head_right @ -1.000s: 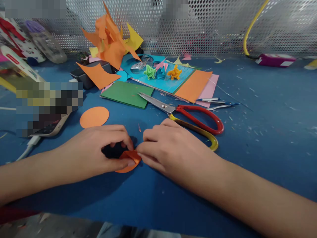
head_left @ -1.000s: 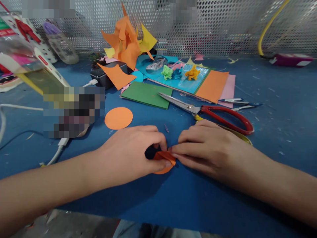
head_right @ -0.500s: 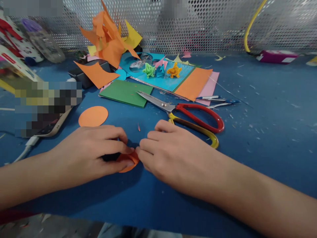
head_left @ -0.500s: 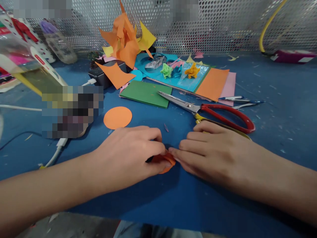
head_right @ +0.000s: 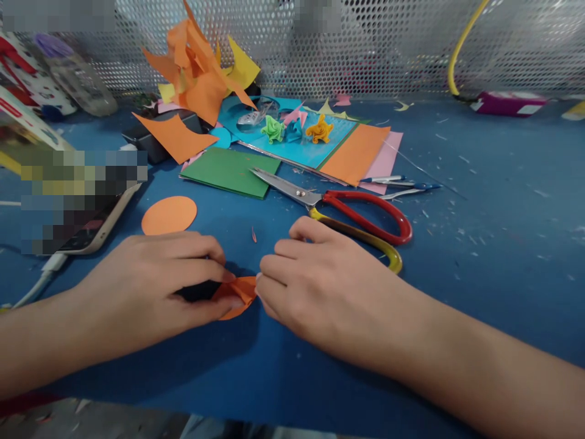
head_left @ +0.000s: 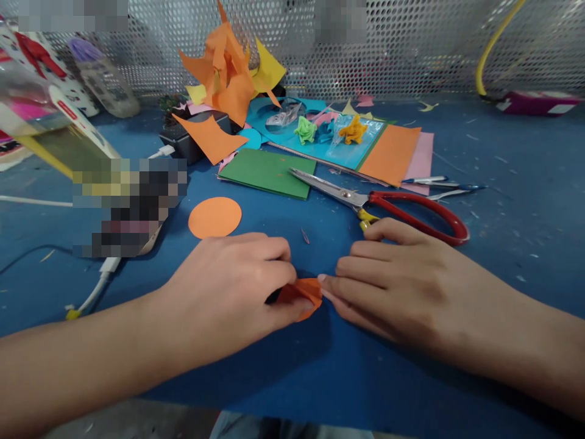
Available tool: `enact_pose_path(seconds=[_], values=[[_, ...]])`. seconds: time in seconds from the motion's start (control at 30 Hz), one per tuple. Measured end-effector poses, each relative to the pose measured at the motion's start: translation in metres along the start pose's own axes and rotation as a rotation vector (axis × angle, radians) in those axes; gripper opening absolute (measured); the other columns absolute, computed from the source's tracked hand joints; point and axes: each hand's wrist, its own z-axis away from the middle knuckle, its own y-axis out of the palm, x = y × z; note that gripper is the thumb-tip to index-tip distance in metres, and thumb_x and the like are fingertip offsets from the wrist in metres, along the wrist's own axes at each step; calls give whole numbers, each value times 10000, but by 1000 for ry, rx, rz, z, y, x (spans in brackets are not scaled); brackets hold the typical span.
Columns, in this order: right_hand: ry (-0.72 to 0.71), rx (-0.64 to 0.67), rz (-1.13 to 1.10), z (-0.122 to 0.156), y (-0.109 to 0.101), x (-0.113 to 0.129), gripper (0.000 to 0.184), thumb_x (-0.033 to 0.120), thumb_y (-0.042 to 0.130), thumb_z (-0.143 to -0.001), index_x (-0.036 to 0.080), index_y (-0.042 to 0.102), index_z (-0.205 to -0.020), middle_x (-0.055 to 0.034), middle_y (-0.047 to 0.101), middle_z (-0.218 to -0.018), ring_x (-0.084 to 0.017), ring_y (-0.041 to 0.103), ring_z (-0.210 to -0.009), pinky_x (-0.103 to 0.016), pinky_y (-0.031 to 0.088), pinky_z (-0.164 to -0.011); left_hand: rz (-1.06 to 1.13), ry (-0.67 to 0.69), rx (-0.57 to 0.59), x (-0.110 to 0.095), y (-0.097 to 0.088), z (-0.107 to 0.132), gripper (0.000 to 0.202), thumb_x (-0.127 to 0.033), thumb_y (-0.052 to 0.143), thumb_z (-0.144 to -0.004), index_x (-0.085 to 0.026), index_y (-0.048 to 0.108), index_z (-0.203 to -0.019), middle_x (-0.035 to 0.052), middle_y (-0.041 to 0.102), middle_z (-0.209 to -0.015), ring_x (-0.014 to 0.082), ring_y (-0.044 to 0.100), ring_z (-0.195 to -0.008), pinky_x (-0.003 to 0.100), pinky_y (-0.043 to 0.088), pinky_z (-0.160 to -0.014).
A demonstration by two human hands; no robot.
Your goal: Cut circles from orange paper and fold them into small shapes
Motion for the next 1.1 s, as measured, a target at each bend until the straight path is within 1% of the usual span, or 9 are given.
enact_pose_path(seconds=[0.17, 0.3, 0.4, 0.5, 0.6, 0.67, 0.8, 0.9, 1.1], values=[[11, -29, -14, 0, 2, 0, 302, 131, 387, -904, 202, 621, -728, 21, 545, -619, -148, 462, -591, -335, 294, -675, -15, 60, -40, 2, 1, 1, 305, -386, 535, -836, -180, 640, -638, -16, 615, -710, 127, 565, -643, 255, 381, -528], [51, -2, -76, 0, 4, -2, 246, 205, 398, -913, 203, 635, -847, 12, 588, -700, -151, 473, -617, -331, 300, -690, -23, 75, -33, 3, 2, 0, 306, -397, 524, -843, -179, 637, -659, -15, 612, -707, 136, 568, -668, 267, 403, -564], [53, 42, -177, 0, 5, -4, 188, 227, 450, -895, 212, 631, -944, 17, 605, -756, -146, 481, -636, -323, 306, -699, -6, 44, -21, 3, 2, 0, 276, -421, 529, -833, -194, 646, -730, -21, 614, -726, 141, 572, -695, 263, 401, -566], [109, 24, -325, 1, 6, -7, 185, 222, 475, -893, 225, 642, -970, 23, 626, -798, -129, 527, -698, -302, 316, -726, 33, 29, -11, 3, 2, 1, 247, -416, 526, -836, -212, 657, -790, -30, 621, -757, 136, 577, -722, 256, 400, -575], [134, 14, -436, 2, 7, -11, 185, 241, 494, -894, 228, 649, -993, 17, 637, -825, -119, 561, -774, -287, 325, -746, 63, 53, -8, 4, 4, 2, 237, -391, 522, -844, -220, 667, -767, -39, 623, -749, 124, 569, -711, 246, 392, -566], [129, 21, -462, 3, 8, -13, 186, 248, 500, -894, 228, 654, -998, 13, 641, -816, -119, 567, -774, -288, 329, -739, 68, 68, -15, 4, 4, 2, 235, -385, 527, -844, -224, 674, -756, -42, 623, -733, 119, 559, -686, 244, 384, -554], [62, 30, -389, 2, 9, -17, 216, 260, 463, -916, 225, 652, -1015, 6, 640, -782, -131, 558, -736, -306, 323, -714, 24, 122, -33, 5, 4, 1, 277, -376, 503, -863, -209, 677, -726, -31, 621, -713, 117, 546, -641, 254, 370, -538], [-12, 36, -288, 1, 7, -18, 246, 210, 418, -929, 211, 638, -1040, 6, 608, -731, -125, 534, -666, -317, 313, -696, -24, 166, -24, 4, 3, 1, 331, -380, 475, -879, -185, 669, -694, -13, 619, -709, 127, 552, -651, 262, 375, -545], [-44, 44, -274, 2, 2, -19, 252, 199, 411, -926, 184, 663, -936, -3, 604, -708, -131, 532, -646, -327, 311, -673, -72, 169, -44, 3, 2, 1, 338, -378, 486, -866, -186, 677, -664, -17, 583, -626, 128, 521, -590, 271, 354, -509]])
